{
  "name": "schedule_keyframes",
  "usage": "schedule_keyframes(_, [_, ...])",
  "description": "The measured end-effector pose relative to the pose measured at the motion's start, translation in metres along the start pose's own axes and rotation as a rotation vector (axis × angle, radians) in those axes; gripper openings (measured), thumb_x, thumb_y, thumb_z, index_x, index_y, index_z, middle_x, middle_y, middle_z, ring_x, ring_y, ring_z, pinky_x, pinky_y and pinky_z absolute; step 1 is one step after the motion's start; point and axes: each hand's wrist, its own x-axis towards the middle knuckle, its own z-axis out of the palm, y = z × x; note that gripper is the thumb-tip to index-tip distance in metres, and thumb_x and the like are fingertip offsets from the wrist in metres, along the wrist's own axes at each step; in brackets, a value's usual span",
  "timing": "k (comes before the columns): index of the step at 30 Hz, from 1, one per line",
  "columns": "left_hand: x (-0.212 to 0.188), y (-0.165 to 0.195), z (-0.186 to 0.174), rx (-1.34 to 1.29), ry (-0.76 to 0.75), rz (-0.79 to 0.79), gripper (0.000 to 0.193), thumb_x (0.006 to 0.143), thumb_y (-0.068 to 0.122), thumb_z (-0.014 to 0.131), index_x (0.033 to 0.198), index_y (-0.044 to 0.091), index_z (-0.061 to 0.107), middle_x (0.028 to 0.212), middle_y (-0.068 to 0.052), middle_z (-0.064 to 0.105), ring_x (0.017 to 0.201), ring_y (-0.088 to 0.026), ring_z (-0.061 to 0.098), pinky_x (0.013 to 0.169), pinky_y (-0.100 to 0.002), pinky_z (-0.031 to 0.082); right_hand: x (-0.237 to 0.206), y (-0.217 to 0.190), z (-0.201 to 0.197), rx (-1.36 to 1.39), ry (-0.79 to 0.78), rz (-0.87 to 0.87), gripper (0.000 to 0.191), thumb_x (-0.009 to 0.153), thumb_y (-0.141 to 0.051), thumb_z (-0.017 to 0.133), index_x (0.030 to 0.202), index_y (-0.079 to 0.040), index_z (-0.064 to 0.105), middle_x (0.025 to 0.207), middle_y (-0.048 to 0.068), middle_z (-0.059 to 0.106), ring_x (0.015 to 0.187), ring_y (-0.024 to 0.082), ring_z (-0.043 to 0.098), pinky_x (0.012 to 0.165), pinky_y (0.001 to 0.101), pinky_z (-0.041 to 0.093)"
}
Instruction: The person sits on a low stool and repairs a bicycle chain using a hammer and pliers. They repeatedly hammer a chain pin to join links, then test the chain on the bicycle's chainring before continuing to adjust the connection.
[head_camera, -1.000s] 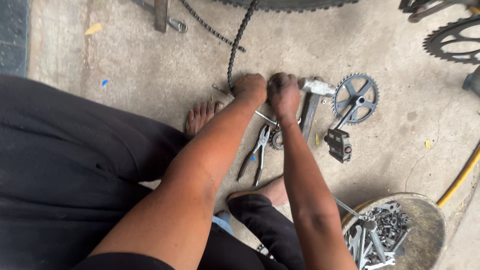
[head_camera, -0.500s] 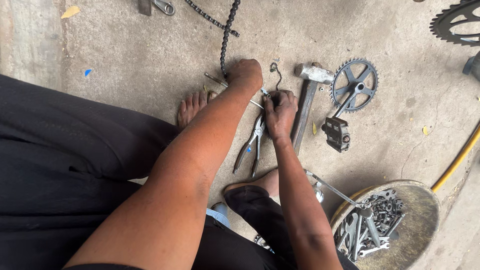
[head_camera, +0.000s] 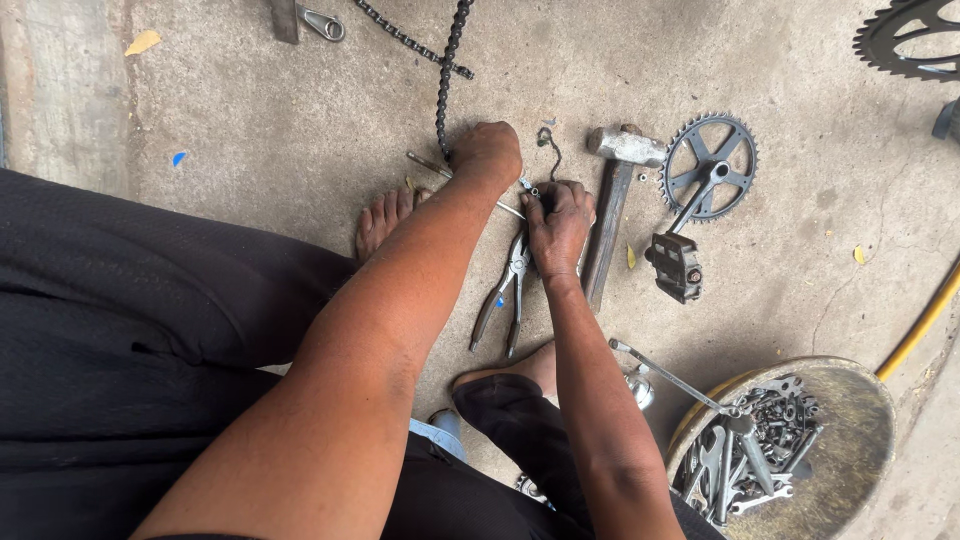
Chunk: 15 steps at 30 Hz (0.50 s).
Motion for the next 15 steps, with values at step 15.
schedule_keyframes(15, [0.005,-0.003,0.001,-0.069,-0.008,0.005,0.029,0.098,0.009,0.062,0.125,0.001,0.069,0.134,-0.022,0.065,0.119,-0.035,0.069,0.094,-0.044,0.060,-0.002,0.033,-0.086,0.324,-0.028,0.549,0.029,0.093,-0.021,0.068,0.113,-0.002,0.059,0.083,0.006,0.064,0.063,0.017,0.060,0.056,0.0364,0.053])
